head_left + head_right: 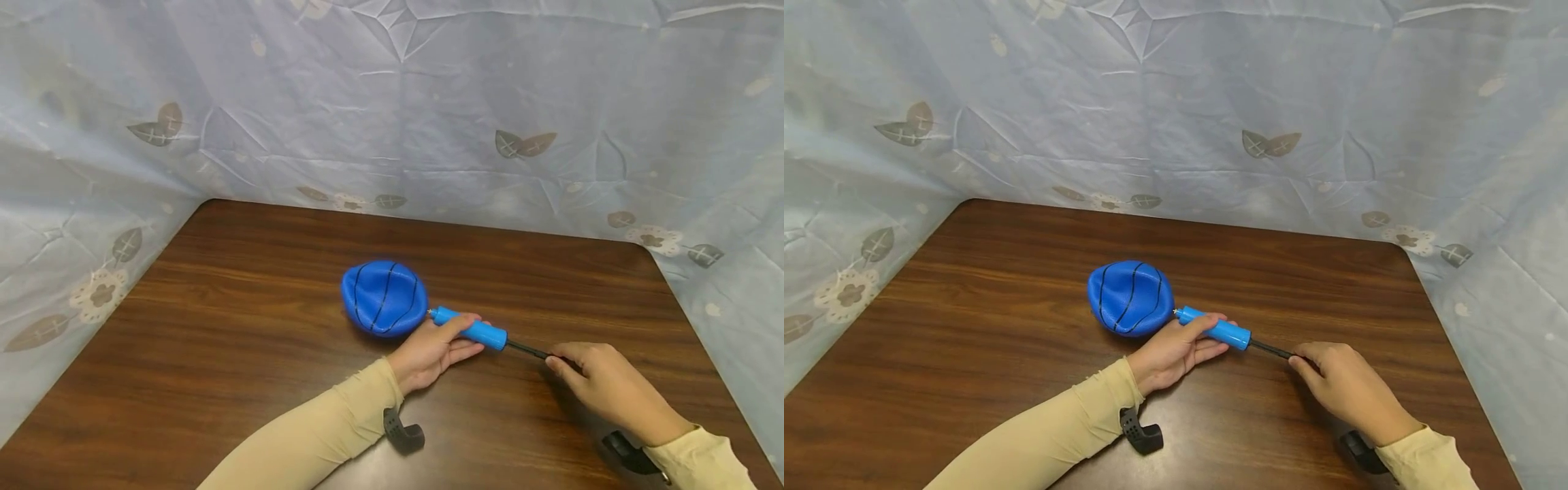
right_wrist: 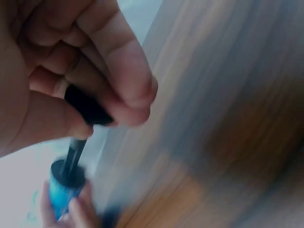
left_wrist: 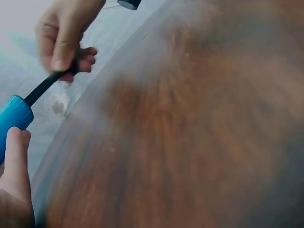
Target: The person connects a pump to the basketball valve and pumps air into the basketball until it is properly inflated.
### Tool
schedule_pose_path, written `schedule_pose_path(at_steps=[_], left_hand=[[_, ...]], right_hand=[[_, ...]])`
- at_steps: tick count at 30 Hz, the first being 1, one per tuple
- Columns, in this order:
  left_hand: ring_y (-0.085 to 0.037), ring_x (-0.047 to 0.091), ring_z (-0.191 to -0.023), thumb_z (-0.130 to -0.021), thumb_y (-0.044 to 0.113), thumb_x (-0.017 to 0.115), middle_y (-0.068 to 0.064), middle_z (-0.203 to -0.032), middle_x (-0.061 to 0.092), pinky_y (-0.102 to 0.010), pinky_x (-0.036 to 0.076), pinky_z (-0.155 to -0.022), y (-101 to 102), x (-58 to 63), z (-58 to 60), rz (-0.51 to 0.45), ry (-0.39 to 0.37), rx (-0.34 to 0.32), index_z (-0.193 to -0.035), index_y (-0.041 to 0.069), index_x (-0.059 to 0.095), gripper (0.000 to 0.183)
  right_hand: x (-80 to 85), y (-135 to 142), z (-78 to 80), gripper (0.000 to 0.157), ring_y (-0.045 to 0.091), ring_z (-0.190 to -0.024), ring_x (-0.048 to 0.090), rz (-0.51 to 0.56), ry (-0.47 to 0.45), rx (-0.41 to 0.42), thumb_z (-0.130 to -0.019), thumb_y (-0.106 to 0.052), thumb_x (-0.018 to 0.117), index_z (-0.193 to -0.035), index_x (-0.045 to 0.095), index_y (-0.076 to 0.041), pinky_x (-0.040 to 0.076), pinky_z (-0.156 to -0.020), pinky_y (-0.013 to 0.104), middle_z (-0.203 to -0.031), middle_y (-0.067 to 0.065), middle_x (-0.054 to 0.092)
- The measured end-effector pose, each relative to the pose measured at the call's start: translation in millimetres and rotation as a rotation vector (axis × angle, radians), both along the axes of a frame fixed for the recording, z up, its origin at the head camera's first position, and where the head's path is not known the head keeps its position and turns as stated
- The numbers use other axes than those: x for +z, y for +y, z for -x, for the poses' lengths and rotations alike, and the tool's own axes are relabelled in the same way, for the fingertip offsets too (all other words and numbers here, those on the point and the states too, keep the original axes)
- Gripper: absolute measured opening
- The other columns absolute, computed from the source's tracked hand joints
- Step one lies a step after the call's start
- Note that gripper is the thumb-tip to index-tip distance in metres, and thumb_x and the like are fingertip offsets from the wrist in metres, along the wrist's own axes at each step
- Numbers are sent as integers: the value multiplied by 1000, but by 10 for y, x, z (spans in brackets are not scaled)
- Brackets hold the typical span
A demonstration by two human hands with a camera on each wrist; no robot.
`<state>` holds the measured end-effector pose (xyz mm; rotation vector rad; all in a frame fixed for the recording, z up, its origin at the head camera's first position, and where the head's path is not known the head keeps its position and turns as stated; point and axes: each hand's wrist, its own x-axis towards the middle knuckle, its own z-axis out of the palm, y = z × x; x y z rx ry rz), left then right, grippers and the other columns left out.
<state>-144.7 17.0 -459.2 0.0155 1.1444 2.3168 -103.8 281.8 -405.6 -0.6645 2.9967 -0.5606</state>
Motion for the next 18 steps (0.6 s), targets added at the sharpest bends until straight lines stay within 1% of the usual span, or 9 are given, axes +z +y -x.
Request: schedule_pose_path(at_steps=[2,3,6,8,9,12,14,16,18], left_hand=[[-33,65,-123,-107,20,61,-21,-135,65,-38,55,-103,4,-1,-7,0,16,-8,-138,-8,54,42],[-33,64,-123,-107,20,60,-20,-135,65,-38,55,-103,-2,-4,-9,0,16,-8,-138,-8,54,42],[-33,64,-123,-108,20,59,-21,-134,65,-39,54,-104,-18,-10,-1,-11,6,-1,-139,-8,53,43],[-33,65,-123,-108,20,58,-21,-134,65,-39,54,-104,-39,-12,4,-10,5,-3,-139,-9,52,43],[-32,65,-122,-108,20,58,-21,-134,65,-38,55,-103,-49,-11,6,-8,-1,-5,-139,-9,52,43],[-31,66,-120,-107,18,59,-22,-135,64,-38,55,-102,-58,-3,10,1,0,-5,-139,-9,53,41],[-31,67,-118,-106,17,60,-21,-136,64,-37,56,-101,-47,-2,13,4,-2,6,-137,-8,55,40],[-31,68,-118,-106,16,61,-21,-136,64,-37,56,-101,-23,-7,18,-2,-8,18,-136,-7,56,38],[-31,67,-118,-106,16,61,-21,-136,64,-37,56,-101,3,-14,21,-3,-4,16,-136,-7,56,38]], right_hand=[[-1,-91,22,9,0,-53,39,23,25,25,-101,-15,69,-94,74,-12,37,-49,22,-67,-14,56],[-3,-168,43,9,0,-54,40,34,47,45,-100,-14,69,-93,74,-12,38,-49,22,-67,-13,56],[15,-386,98,5,0,-62,51,44,112,70,-98,-11,72,-95,76,-10,47,-55,24,-77,-8,68],[23,-464,111,7,1,-68,56,43,132,73,-97,-11,72,-100,77,-8,51,-59,26,-86,-5,74],[26,-473,106,8,1,-68,57,42,123,71,-97,-11,72,-102,78,-7,51,-59,26,-88,-4,75],[30,-371,80,9,0,-62,51,31,58,51,-99,-14,70,-101,77,-8,46,-55,24,-80,-8,70],[36,-241,52,9,0,-57,45,19,11,28,-101,-16,69,-98,76,-11,41,-52,22,-73,-11,63],[47,-126,28,10,0,-54,40,8,-15,6,-101,-16,68,-94,74,-13,37,-50,22,-68,-13,57],[55,-84,17,13,0,-53,39,6,-18,-1,-101,-15,69,-89,71,-15,36,-49,22,-65,-12,53]])
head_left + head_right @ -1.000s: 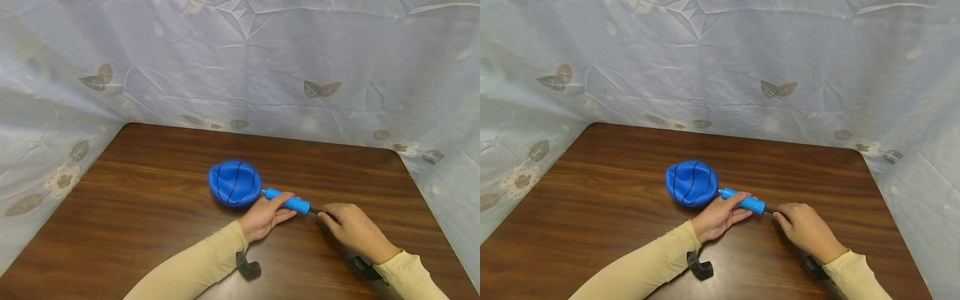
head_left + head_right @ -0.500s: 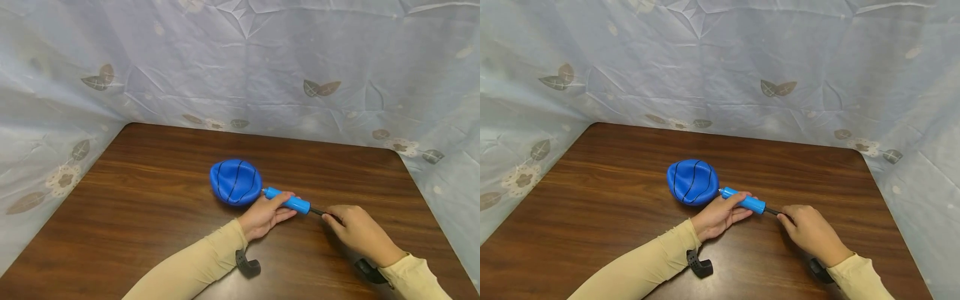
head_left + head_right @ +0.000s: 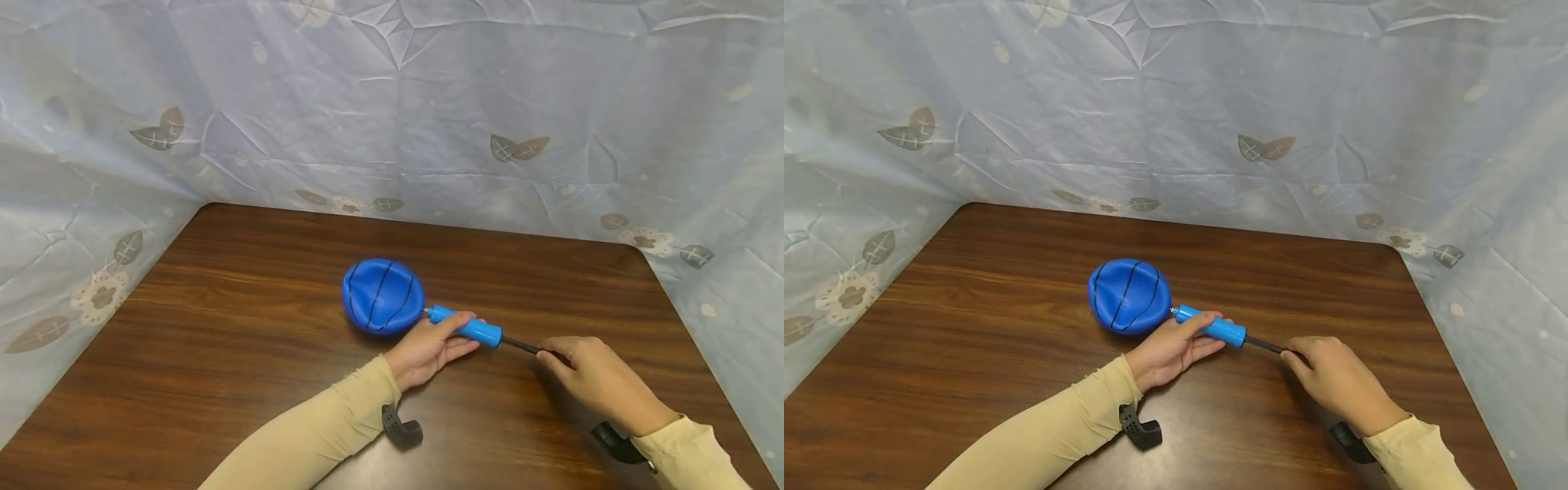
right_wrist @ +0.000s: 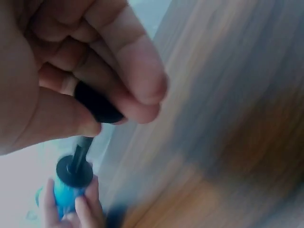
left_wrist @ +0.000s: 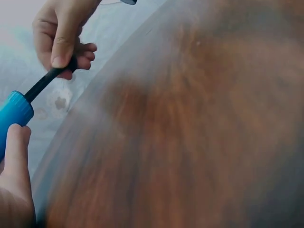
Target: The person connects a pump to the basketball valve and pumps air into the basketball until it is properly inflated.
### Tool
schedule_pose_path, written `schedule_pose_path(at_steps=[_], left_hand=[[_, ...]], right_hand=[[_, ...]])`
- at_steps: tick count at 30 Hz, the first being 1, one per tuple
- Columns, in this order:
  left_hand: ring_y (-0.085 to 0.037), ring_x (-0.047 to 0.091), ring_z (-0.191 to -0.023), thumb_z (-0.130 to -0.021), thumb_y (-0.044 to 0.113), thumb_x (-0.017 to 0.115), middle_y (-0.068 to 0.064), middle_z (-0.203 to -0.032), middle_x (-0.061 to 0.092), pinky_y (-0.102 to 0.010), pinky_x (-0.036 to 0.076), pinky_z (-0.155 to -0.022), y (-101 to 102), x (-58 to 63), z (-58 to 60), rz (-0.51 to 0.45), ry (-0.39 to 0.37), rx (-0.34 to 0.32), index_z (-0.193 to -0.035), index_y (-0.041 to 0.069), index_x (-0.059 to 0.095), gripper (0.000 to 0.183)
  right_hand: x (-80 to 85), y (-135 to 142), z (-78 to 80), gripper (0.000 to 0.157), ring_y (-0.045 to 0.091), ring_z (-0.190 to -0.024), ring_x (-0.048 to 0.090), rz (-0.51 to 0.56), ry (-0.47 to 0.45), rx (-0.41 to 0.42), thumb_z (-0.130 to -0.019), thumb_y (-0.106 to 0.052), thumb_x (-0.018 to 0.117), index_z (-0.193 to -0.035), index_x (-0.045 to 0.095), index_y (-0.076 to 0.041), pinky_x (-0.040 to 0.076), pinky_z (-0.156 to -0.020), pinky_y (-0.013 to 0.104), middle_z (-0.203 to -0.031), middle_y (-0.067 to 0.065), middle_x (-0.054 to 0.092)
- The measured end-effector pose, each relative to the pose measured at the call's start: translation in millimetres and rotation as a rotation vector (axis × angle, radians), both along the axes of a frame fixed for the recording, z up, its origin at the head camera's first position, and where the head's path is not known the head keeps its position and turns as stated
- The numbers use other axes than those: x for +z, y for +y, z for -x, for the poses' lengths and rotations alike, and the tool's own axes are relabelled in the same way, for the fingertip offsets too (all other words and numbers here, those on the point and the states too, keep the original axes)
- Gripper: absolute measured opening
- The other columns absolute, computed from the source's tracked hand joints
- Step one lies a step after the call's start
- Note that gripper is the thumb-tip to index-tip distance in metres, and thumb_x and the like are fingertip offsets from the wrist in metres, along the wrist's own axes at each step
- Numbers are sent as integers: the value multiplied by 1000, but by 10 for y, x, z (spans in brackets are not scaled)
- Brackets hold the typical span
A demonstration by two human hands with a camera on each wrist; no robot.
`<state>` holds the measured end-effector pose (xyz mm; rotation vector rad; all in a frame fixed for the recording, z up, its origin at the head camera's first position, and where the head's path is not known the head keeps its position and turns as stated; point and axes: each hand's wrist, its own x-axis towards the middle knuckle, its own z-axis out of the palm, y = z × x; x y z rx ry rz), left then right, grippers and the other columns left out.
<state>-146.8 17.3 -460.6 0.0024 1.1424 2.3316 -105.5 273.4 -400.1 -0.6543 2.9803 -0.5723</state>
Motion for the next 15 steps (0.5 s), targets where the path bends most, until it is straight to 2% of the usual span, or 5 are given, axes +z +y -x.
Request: schedule_pose_path(at_steps=[5,8,11,15], left_hand=[[-34,64,-124,-107,17,59,-21,-135,64,-39,54,-104,13,-10,-1,-7,19,-29,-138,-9,53,41],[-34,62,-126,-108,19,58,-21,-136,64,-39,53,-106,-25,-13,-1,-17,18,-29,-140,-9,51,43],[-33,63,-126,-108,19,58,-21,-137,63,-39,53,-106,-66,-6,-6,-21,21,-43,-142,-10,50,46],[-30,65,-122,-107,19,61,-20,-138,63,-39,54,-104,-70,11,-23,-21,23,-42,-140,-8,52,44]], right_hand=[[-37,-229,76,7,0,-60,49,38,81,66,-99,-13,70,-94,75,-12,44,-53,23,-76,-10,66],[-41,-366,108,5,1,-63,51,68,118,75,-98,-12,72,-99,77,-11,46,-56,23,-82,-10,70],[-24,-359,89,8,1,-57,43,83,75,55,-99,-13,71,-91,74,-14,40,-51,22,-71,-12,60],[-23,-98,10,14,1,-53,38,68,-11,17,-103,-20,67,-90,71,-17,36,-48,22,-64,-14,50]])
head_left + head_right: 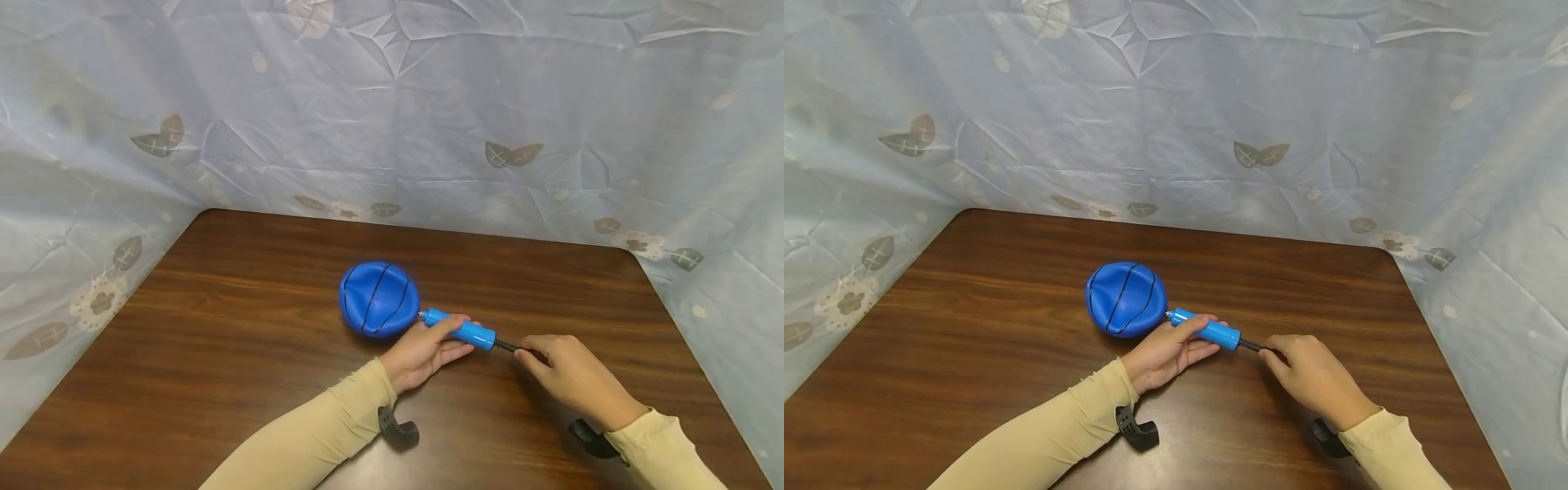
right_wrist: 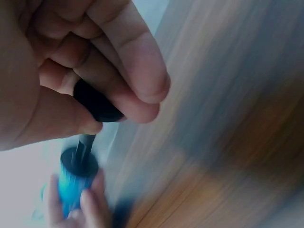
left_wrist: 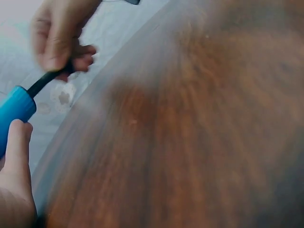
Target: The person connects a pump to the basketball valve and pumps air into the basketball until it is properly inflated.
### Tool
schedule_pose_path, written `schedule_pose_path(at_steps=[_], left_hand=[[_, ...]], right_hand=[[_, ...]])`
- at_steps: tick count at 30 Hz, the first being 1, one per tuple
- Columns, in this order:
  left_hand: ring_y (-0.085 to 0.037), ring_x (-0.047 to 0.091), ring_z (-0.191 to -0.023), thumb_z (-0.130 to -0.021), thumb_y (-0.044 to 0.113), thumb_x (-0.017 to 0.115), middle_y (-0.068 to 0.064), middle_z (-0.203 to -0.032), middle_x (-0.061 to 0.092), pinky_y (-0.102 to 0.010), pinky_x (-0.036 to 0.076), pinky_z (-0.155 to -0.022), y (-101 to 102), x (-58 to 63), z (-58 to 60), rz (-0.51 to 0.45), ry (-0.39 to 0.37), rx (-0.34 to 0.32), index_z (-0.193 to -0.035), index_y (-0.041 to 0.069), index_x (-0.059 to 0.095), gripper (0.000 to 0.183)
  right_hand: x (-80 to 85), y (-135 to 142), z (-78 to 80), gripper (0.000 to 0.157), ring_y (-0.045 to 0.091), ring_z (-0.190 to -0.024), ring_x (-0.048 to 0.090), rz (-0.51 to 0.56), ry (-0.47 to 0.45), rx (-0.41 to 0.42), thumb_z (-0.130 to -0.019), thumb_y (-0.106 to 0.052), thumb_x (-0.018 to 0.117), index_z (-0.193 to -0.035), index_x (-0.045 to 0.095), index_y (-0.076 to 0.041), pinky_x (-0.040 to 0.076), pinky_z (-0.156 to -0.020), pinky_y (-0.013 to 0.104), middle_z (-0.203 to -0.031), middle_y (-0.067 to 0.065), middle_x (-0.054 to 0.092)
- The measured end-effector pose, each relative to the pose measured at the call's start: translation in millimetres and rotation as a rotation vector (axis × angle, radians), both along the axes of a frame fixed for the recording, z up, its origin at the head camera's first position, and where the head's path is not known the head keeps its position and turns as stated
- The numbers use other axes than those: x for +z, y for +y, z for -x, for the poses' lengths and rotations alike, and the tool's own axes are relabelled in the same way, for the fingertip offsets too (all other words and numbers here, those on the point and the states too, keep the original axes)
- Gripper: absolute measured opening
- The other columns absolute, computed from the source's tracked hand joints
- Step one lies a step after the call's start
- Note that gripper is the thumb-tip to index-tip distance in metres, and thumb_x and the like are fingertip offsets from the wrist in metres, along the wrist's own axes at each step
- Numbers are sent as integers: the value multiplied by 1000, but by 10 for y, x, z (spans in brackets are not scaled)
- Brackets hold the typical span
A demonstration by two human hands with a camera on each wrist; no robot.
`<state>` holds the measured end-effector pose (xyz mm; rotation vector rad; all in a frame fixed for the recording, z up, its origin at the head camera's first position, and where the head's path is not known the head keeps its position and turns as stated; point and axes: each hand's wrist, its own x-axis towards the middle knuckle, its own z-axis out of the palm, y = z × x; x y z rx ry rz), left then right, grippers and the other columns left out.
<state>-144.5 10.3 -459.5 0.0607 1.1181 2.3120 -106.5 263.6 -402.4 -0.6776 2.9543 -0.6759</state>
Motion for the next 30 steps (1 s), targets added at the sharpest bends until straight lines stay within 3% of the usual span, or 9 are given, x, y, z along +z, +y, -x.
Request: schedule_pose_path(at_steps=[5,10,13,19,24,30], left_hand=[[-33,65,-123,-107,18,61,-21,-137,64,-39,55,-104,81,-16,-5,4,-9,15,-137,-9,53,41],[-32,64,-123,-108,19,59,-22,-139,62,-38,54,-104,87,-7,-7,16,5,5,-139,-9,52,43],[-31,65,-123,-108,19,59,-24,-141,60,-39,54,-105,57,3,-5,19,7,9,-140,-10,51,45],[-31,66,-120,-107,18,60,-26,-144,57,-40,54,-104,34,6,2,4,-6,25,-138,-9,53,42],[-33,65,-122,-107,15,60,-24,-140,60,-41,54,-105,43,-19,-4,-4,-27,40,-136,-5,54,36],[-32,64,-124,-107,14,60,-23,-140,61,-39,54,-105,47,-29,-5,0,-5,20,-139,-8,52,40]], right_hand=[[1,229,-89,13,1,-50,35,-18,-30,-27,-103,-21,66,-93,72,-17,35,-46,23,-63,-14,49],[0,-105,6,8,0,-56,42,-7,70,22,-100,-14,70,-93,74,-12,39,-50,21,-70,-12,60],[-15,-230,74,6,0,-58,44,25,78,44,-99,-12,70,-98,76,-11,42,-53,21,-76,-10,66],[-11,30,44,11,1,-55,42,-2,-33,-2,-102,-17,67,-94,74,-15,40,-50,23,-71,-12,60],[-33,266,-32,11,1,-54,43,-23,-94,-43,-103,-20,66,-102,75,-13,40,-50,23,-74,-12,64],[-65,-41,55,9,0,-56,44,-6,19,-5,-101,-17,68,-97,75,-13,41,-52,22,-73,-11,64]])
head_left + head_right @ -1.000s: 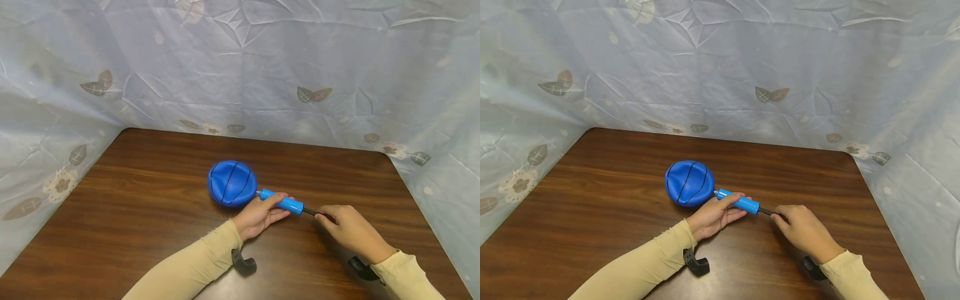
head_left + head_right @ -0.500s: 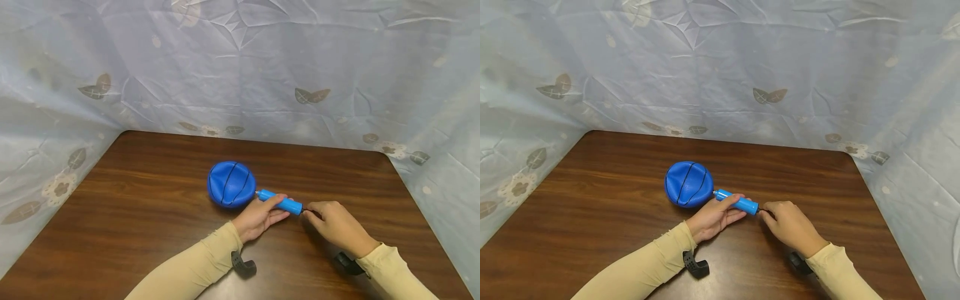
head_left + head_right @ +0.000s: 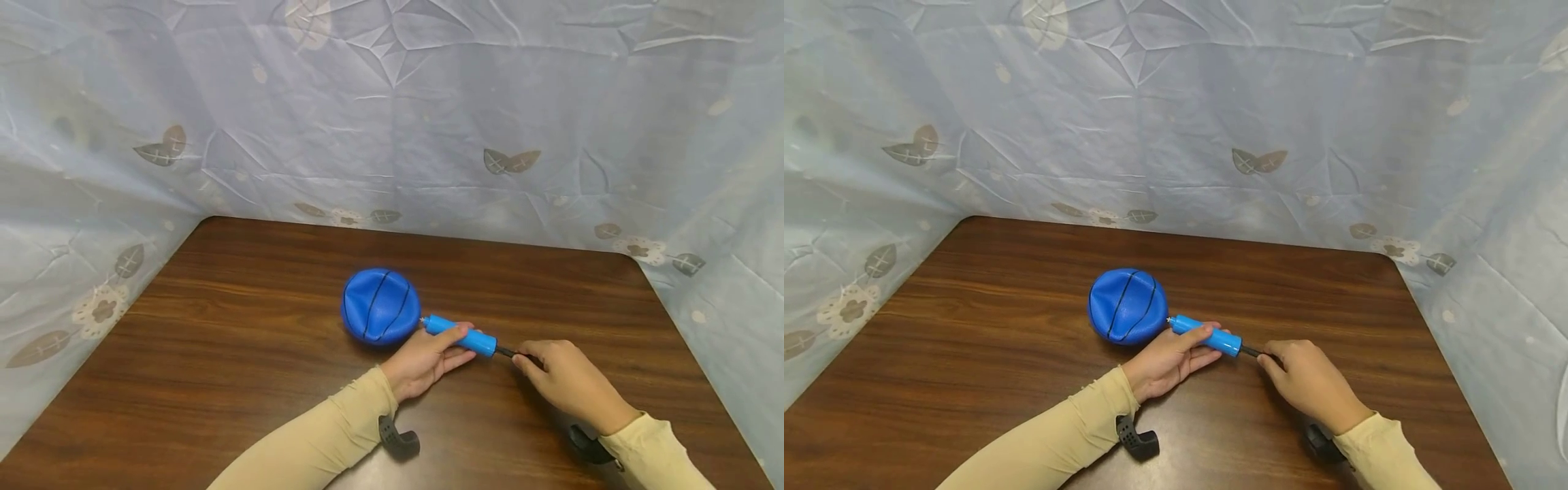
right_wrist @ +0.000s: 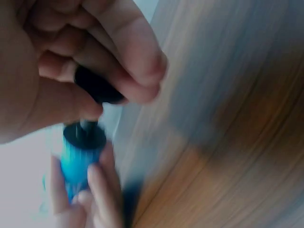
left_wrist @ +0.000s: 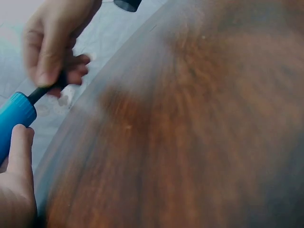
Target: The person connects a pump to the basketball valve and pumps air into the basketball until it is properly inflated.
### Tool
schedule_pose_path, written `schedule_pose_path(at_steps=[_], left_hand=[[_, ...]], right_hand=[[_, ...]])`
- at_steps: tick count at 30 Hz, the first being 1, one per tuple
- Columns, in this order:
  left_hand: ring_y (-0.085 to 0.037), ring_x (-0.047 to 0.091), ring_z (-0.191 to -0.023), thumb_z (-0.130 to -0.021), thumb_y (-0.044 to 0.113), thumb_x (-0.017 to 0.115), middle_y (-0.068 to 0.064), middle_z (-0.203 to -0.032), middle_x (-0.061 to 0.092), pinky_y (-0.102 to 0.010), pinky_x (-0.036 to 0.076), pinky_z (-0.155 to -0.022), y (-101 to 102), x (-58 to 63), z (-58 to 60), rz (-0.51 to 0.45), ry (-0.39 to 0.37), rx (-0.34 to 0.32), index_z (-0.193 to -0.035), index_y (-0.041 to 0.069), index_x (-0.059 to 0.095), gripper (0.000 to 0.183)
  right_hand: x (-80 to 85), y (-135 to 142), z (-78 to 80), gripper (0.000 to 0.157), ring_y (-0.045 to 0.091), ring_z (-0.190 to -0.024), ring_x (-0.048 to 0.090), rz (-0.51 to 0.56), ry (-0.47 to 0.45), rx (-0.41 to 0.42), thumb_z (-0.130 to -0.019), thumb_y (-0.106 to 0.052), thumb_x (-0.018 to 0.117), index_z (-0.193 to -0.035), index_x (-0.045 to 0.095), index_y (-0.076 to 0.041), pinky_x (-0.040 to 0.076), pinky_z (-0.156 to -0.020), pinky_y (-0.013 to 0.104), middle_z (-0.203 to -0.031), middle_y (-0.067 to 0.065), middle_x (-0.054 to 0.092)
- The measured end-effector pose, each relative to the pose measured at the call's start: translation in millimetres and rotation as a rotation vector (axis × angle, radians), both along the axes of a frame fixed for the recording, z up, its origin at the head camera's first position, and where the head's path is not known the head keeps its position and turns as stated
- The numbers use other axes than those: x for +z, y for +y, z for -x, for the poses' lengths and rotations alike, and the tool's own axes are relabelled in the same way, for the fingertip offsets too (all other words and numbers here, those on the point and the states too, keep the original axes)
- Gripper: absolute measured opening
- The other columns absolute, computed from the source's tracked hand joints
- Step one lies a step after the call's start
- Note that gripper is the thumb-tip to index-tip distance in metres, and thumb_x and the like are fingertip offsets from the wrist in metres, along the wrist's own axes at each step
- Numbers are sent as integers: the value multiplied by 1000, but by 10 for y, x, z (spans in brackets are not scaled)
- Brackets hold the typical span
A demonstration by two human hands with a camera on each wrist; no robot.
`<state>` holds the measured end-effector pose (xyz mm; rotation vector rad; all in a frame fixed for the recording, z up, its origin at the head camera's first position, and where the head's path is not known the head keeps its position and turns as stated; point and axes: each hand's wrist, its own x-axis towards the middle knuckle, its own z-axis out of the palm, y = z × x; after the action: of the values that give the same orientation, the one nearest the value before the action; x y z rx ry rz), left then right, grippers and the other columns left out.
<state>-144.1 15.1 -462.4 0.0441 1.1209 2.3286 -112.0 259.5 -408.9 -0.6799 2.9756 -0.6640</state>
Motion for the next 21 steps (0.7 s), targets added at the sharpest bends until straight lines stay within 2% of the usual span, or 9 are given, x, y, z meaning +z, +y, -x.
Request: schedule_pose_path(at_steps=[4,6,12,14,17,19,21], left_hand=[[-31,64,-124,-107,17,58,-23,-139,62,-38,53,-106,5,-11,6,-4,13,9,-140,-10,52,42],[-31,64,-124,-108,18,58,-23,-139,62,-38,54,-105,-12,-11,3,6,18,13,-141,-10,51,44],[-32,65,-122,-108,19,58,-23,-140,61,-40,54,-105,-10,7,-5,16,11,19,-140,-8,52,43],[-33,65,-122,-108,19,58,-24,-141,60,-41,54,-105,-4,15,-3,8,5,19,-140,-8,51,43],[-31,65,-122,-108,21,58,-24,-142,59,-40,54,-105,0,21,2,-5,0,15,-141,-9,49,45],[-30,65,-122,-108,23,57,-24,-141,60,-39,54,-106,1,24,6,-15,-2,21,-142,-10,48,48],[-29,64,-122,-108,23,57,-22,-139,61,-38,54,-106,2,23,5,-22,-9,28,-141,-9,47,47]], right_hand=[[-12,-226,30,7,1,-63,50,28,81,-2,-99,-14,71,-100,76,-11,46,-57,23,-84,-8,72],[-7,-259,25,7,1,-62,49,45,61,-8,-99,-15,70,-101,76,-11,45,-56,23,-82,-8,70],[32,75,-93,12,2,-53,40,40,-63,-53,-104,-23,66,-100,74,-15,38,-48,23,-69,-12,58],[44,234,-145,11,1,-56,43,33,-92,-72,-103,-25,66,-101,74,-17,40,-50,23,-73,-13,61],[58,401,-206,15,-1,-66,55,30,-112,-67,-102,-29,68,-111,74,-18,50,-57,23,-88,-13,70],[70,448,-221,24,0,-78,63,33,-91,-43,-101,-30,69,-119,71,-14,56,-65,24,-98,-12,72],[76,447,-220,28,1,-83,66,36,-41,-23,-100,-28,71,-122,69,-11,58,-68,24,-100,-12,73]])
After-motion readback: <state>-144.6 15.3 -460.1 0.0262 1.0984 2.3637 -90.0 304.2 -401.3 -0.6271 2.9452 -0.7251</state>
